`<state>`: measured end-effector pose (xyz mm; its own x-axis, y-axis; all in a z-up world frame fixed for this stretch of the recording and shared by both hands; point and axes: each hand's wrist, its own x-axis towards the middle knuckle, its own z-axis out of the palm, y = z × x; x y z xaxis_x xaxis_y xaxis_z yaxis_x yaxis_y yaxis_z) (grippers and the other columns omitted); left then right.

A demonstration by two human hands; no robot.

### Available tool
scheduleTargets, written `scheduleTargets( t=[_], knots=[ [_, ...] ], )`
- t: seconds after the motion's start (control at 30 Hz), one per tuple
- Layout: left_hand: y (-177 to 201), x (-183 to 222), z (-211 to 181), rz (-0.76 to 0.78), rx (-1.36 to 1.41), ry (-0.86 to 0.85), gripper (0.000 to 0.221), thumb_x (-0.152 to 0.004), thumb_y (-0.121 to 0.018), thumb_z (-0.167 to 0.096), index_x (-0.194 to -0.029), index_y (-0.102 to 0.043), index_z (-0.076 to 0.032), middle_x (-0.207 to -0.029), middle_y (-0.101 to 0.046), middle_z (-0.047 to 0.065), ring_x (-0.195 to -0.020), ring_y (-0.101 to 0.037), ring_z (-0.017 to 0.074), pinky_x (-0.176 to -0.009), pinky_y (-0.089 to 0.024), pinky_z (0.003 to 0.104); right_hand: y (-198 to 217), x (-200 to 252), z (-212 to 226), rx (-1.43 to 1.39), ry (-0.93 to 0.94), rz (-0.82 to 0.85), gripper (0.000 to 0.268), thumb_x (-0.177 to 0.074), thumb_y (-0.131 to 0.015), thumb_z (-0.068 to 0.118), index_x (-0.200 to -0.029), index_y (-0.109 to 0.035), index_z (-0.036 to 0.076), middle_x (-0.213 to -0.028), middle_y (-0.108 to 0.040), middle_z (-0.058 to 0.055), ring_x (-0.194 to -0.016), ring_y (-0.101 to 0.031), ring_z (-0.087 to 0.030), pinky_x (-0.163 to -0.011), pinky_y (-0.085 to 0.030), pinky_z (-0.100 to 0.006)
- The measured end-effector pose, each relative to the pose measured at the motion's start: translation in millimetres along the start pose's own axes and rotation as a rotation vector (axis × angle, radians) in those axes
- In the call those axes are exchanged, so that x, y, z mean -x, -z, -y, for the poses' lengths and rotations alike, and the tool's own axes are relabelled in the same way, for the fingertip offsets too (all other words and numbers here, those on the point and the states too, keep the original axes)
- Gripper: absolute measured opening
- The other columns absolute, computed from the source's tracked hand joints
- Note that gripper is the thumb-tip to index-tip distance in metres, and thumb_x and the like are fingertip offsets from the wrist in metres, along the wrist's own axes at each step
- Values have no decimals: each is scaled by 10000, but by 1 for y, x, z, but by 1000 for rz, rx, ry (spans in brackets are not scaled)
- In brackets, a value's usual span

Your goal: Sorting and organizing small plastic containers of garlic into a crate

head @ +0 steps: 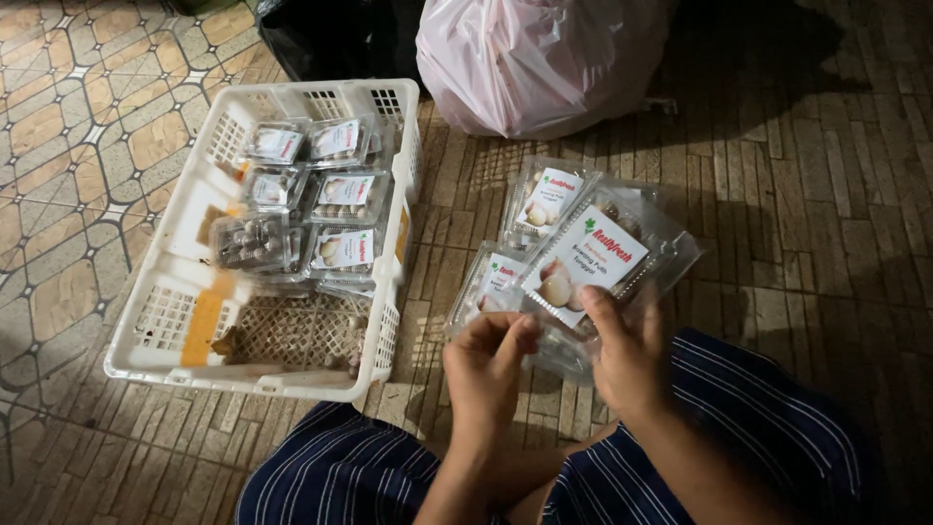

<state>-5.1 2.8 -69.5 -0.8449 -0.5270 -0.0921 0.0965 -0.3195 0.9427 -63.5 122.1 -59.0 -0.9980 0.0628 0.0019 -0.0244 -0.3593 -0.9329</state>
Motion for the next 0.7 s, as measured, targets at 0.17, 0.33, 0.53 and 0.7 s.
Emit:
scheduleTargets(
  t=[0.17, 0.33, 0.53, 0.7],
  knots=[
    [3, -4, -17, 36, -7, 59, 87, -905, -751, -71, -878, -752, 12, -738, -723, 87, -671, -625, 136, -667, -505, 269, -3, 1, -5, -54, 50, 27, 490, -863, -707, 154, -1324, -551, 94, -1291, -677, -121, -1153, -663, -239, -991, -564, -386],
    [3, -1, -43, 55, -55, 162, 147, -936, -713, -155, -834, -752, -57, -724, -703, 45, -670, -596, 121, -658, -484, 286, -2, 2, -12, -53, 33, 29, 460, -866, -708, 148, -1291, -543, 87, -1300, -670, -117, -1166, -645, -219, -1022, -527, -367],
    [12, -7, -45, 47, -6, 139, 227, -940, -704, -273, -746, -732, -160, -785, -747, 1, -796, -667, 149, -922, -534, 457, 0, 4, -14, -109, -40, 103, 415, -886, -699, 106, -1272, -551, 72, -1245, -694, -135, -1120, -676, -243, -973, -573, -391],
    [13, -10, -42, 4, -12, 5, 210, -978, -631, -155, -788, -683, -84, -740, -705, 53, -683, -595, 130, -777, -488, 304, -3, 5, -10, -155, -197, 81, 483, -847, -702, 51, -1306, -557, 91, -1232, -707, -137, -1099, -686, -269, -941, -589, -436]
  ],
)
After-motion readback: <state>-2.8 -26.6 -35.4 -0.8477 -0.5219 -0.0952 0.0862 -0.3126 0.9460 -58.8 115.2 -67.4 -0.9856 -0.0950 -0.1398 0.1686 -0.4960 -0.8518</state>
